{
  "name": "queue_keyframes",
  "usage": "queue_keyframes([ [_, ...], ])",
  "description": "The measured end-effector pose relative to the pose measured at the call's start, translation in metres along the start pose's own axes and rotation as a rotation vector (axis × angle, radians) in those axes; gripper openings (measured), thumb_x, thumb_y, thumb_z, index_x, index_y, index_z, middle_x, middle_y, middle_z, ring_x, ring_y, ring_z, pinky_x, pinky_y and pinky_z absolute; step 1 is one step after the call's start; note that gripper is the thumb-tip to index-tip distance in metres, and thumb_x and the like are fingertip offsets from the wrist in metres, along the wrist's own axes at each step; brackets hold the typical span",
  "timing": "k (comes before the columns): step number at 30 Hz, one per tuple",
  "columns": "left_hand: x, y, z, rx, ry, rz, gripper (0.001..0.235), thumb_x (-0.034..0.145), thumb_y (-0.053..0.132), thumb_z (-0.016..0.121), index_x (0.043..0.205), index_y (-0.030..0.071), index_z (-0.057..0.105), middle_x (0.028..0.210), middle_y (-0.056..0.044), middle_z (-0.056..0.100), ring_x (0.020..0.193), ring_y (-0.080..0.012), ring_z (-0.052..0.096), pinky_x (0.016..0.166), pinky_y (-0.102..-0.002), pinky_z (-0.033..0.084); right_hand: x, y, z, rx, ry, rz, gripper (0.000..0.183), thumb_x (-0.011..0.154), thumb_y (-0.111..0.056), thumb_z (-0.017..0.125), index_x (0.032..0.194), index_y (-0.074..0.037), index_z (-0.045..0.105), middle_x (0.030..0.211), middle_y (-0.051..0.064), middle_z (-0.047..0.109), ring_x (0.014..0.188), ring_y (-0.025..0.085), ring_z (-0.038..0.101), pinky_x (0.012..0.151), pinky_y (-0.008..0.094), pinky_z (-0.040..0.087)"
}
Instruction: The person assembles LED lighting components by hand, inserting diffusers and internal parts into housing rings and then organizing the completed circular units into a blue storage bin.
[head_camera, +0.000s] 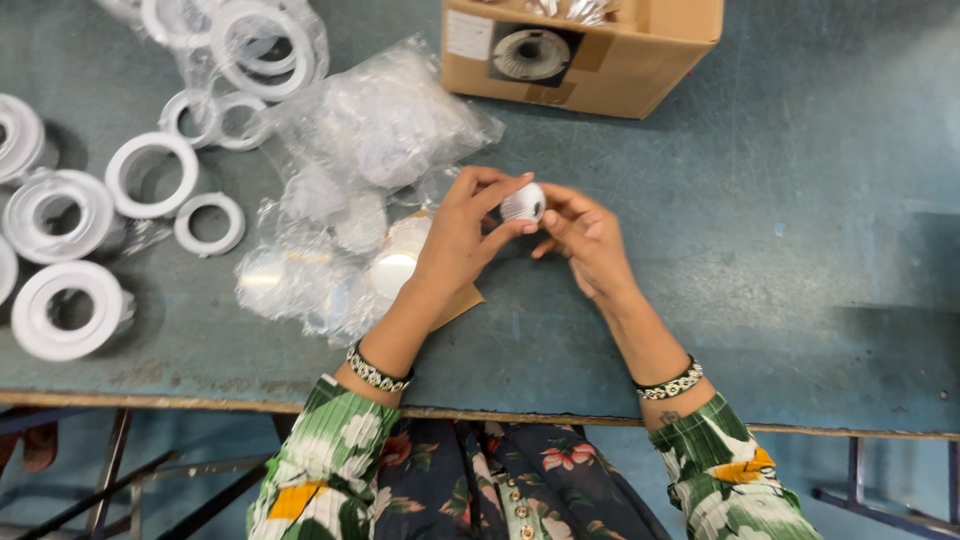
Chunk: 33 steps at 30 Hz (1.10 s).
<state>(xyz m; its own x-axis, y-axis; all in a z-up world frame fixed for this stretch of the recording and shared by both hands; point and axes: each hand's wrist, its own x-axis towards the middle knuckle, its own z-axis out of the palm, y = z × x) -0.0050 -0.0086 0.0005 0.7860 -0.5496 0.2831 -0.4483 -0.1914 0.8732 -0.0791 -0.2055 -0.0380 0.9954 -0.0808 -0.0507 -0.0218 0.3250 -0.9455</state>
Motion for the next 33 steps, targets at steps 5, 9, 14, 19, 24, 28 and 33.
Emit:
queue_keyframes([
  [5, -0.003, 0.012, 0.008, 0.06, 0.086, 0.008, 0.051, 0.085, 0.025, 0.086, 0.132, 0.011, 0.069, 0.116, -0.008, 0.056, 0.097, -0.0195, 0.061, 0.067, -0.029, 0.055, 0.004, 0.01, -0.009, 0.278, -0.077, 0.166, 0.048, 0.107, -0.021, 0.059, 0.145, 0.008, 0.053, 0.114, 0.01, 0.069, 0.096, 0.015, 0.068, 0.073, 0.032, 0.062],
  [9, -0.003, 0.012, 0.009, 0.129, 0.128, 0.084, 0.053, 0.085, 0.026, 0.086, 0.132, 0.009, 0.068, 0.117, -0.01, 0.054, 0.096, -0.0216, 0.061, 0.072, -0.031, 0.055, 0.004, 0.011, -0.01, 0.398, -0.126, 0.186, 0.049, 0.109, -0.021, 0.057, 0.147, 0.009, 0.05, 0.115, 0.01, 0.069, 0.096, 0.016, 0.069, 0.077, 0.032, 0.061],
  [14, -0.006, 0.008, 0.015, 0.152, 0.133, 0.106, 0.056, 0.083, 0.028, 0.087, 0.132, 0.01, 0.066, 0.121, -0.01, 0.052, 0.092, -0.0223, 0.062, 0.077, -0.033, 0.057, 0.004, 0.02, -0.01, 0.496, -0.109, 0.21, 0.045, 0.11, -0.03, 0.053, 0.132, 0.01, 0.053, 0.111, 0.013, 0.07, 0.095, 0.02, 0.071, 0.085, 0.038, 0.062],
  [19, -0.006, 0.011, 0.016, 0.088, 0.07, 0.066, 0.058, 0.082, 0.024, 0.086, 0.134, 0.01, 0.064, 0.119, -0.01, 0.05, 0.09, -0.0203, 0.061, 0.075, -0.031, 0.058, 0.001, 0.022, -0.008, 0.273, -0.065, 0.198, 0.045, 0.11, -0.027, 0.055, 0.139, 0.007, 0.057, 0.11, 0.013, 0.07, 0.092, 0.019, 0.07, 0.083, 0.034, 0.06],
  [24, 0.0, 0.002, 0.01, -0.321, -0.019, -0.243, 0.039, 0.098, 0.023, 0.069, 0.133, 0.009, 0.063, 0.121, -0.006, 0.058, 0.094, -0.0088, 0.067, 0.063, -0.024, 0.061, 0.003, 0.013, -0.003, 0.193, -0.026, 0.154, 0.047, 0.107, -0.028, 0.055, 0.141, 0.004, 0.057, 0.116, 0.011, 0.072, 0.096, 0.017, 0.07, 0.079, 0.034, 0.062],
  [28, 0.001, -0.012, 0.009, -0.354, -0.132, -0.259, 0.035, 0.101, 0.021, 0.066, 0.133, 0.008, 0.066, 0.118, -0.008, 0.066, 0.086, -0.0101, 0.065, 0.061, -0.024, 0.059, 0.0, 0.01, 0.006, 0.032, -0.008, 0.108, 0.046, 0.107, -0.027, 0.055, 0.144, -0.001, 0.056, 0.127, 0.01, 0.066, 0.104, 0.018, 0.068, 0.079, 0.034, 0.063],
  [33, 0.003, -0.026, 0.007, -0.517, -0.252, -0.377, 0.038, 0.099, 0.019, 0.064, 0.135, 0.009, 0.059, 0.116, -0.006, 0.071, 0.089, -0.0095, 0.066, 0.063, -0.025, 0.061, 0.0, 0.006, 0.009, -0.071, -0.032, 0.065, 0.048, 0.105, -0.03, 0.053, 0.144, -0.003, 0.054, 0.141, 0.005, 0.054, 0.111, 0.018, 0.064, 0.077, 0.031, 0.063],
])
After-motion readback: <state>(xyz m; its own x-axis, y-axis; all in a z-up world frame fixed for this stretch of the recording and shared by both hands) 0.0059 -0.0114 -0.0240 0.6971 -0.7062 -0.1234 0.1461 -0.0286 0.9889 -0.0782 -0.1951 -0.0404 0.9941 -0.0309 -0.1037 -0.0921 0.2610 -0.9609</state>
